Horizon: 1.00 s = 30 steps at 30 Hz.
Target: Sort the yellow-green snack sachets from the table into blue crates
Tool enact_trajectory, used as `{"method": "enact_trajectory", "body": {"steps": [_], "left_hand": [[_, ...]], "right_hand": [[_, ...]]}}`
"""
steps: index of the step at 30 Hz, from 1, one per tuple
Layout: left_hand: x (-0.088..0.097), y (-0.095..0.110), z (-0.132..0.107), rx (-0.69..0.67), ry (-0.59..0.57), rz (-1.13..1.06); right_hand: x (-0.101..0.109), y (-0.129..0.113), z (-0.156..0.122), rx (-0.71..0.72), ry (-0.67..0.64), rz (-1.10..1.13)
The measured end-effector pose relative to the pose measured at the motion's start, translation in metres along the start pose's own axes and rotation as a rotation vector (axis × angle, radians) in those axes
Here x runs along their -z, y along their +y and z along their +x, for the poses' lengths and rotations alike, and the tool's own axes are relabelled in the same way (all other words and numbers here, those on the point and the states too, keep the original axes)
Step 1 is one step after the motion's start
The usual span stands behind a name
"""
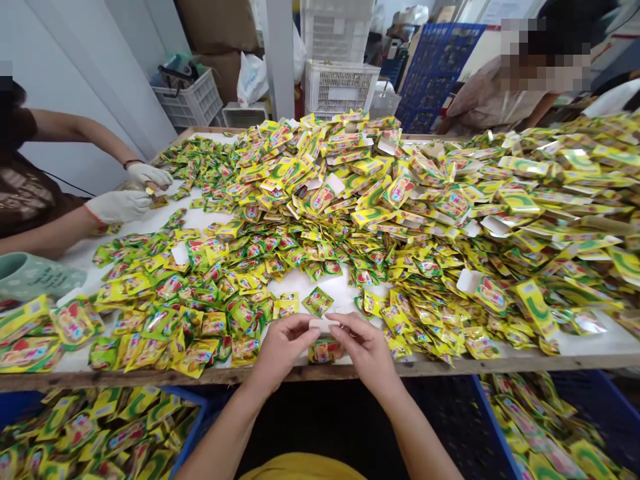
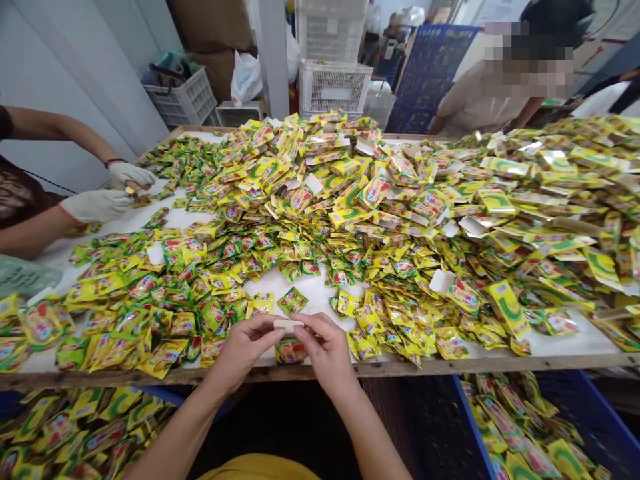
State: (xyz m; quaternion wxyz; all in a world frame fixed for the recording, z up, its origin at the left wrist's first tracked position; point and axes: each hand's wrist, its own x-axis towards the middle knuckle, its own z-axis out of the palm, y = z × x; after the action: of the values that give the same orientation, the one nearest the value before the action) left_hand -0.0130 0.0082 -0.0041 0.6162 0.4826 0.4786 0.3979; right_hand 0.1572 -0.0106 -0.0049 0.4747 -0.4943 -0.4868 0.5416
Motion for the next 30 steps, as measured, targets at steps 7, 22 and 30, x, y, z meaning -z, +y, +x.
{"method": "enact_trajectory", "body": {"steps": [7,22,30], "left_hand": [[-0.004,-0.007,0.002,-0.224,0.094,0.172],[0.006,-0.018,-0.013,-0.825,-0.036,0.496],[-0.002,-0.010,-0.008,-0.477,0.009,0.331]], "right_hand": [[0.001,0.002,0.010,-0.050,0.027,0.051],[0.006,0.006,-0.021,0.470,0.037,-0.401],[0.002,-0.009,-0.009,0.446,0.025,-0.567]]}}
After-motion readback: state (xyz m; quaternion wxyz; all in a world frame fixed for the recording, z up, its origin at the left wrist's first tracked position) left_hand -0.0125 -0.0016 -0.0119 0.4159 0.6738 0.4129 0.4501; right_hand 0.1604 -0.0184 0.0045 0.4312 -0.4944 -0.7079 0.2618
